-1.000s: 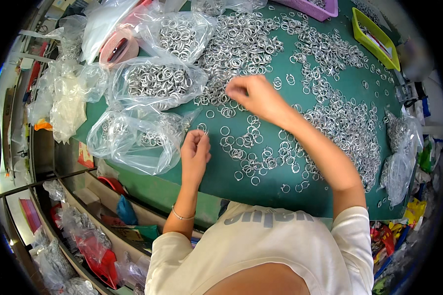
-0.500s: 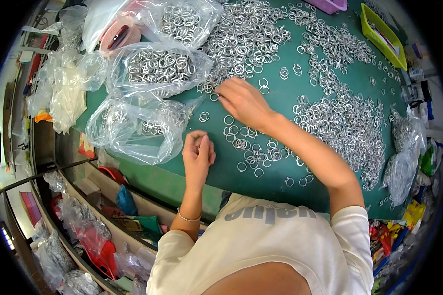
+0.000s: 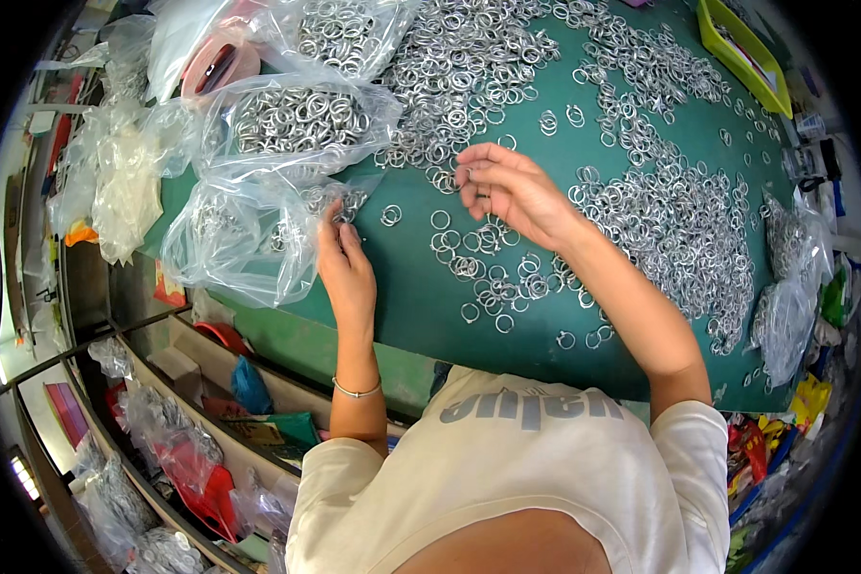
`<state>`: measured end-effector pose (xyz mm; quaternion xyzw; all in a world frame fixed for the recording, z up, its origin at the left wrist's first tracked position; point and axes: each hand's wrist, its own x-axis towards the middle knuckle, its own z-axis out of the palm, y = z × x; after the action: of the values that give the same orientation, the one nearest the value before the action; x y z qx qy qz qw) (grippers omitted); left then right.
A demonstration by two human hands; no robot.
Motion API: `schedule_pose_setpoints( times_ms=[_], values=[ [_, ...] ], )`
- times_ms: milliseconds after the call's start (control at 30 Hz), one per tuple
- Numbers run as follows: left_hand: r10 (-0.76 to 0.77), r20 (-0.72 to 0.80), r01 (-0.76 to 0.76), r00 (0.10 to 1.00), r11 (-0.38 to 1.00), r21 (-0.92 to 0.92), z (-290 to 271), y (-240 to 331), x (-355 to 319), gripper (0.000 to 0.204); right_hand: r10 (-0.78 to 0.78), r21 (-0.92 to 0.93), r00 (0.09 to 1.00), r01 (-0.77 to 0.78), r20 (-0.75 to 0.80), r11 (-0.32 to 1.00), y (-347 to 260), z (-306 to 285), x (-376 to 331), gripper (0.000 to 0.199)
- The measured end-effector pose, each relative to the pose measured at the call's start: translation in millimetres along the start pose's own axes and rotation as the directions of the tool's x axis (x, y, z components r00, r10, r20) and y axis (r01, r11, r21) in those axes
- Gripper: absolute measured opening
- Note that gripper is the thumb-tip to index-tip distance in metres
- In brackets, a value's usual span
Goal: The person picks up and sorts small silver-colored metal rings on a green surface by hand, gathering them from a large pile and placing them into plastic bags.
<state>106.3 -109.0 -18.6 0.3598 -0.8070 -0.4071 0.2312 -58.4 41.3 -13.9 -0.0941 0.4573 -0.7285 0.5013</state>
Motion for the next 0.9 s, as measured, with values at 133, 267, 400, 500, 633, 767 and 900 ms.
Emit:
schedule_pose_setpoints(
  times_ms=[133,267,400,500,633,767,900],
  values=[
    [0.079,0.016,-0.078,0.997,0.995,-0.069,3,-6,-3,0.025,-0.312,-0.914,0.942,0.227,0.119,0.335,22,15,-2,0.011],
    [0.024,0.175,0.002,0.984,0.989,-0.148,5,1,-11,0.02,-0.425,-0.962,0.871,0.274,0.246,0.004,29,17,-3,0.011],
    [0.075,0.206,-0.057,0.976,0.994,-0.091,10,11,-22,0.016,-0.433,-0.969,0.891,0.212,0.137,0.13,22,5,-10,0.011],
    [0.203,0.237,-0.242,0.95,0.96,0.144,19,17,-23,0.017,-0.438,-0.956,0.877,0.27,0.196,0.114,25,7,-12,0.015],
    [0.184,0.383,-0.287,0.905,0.929,0.233,24,23,-19,0.02,-0.34,-0.964,0.904,0.266,0.259,-0.029,29,16,-14,0.017],
    [0.216,0.416,-0.331,0.883,0.916,0.228,21,19,-16,0.021,-0.357,-0.964,0.911,0.251,0.204,0.091,23,6,-19,0.019],
    [0.241,0.388,-0.342,0.89,0.914,0.217,20,17,-15,0.018,-0.282,-0.961,0.927,0.272,0.247,0.056,21,11,-22,0.021]
  ],
)
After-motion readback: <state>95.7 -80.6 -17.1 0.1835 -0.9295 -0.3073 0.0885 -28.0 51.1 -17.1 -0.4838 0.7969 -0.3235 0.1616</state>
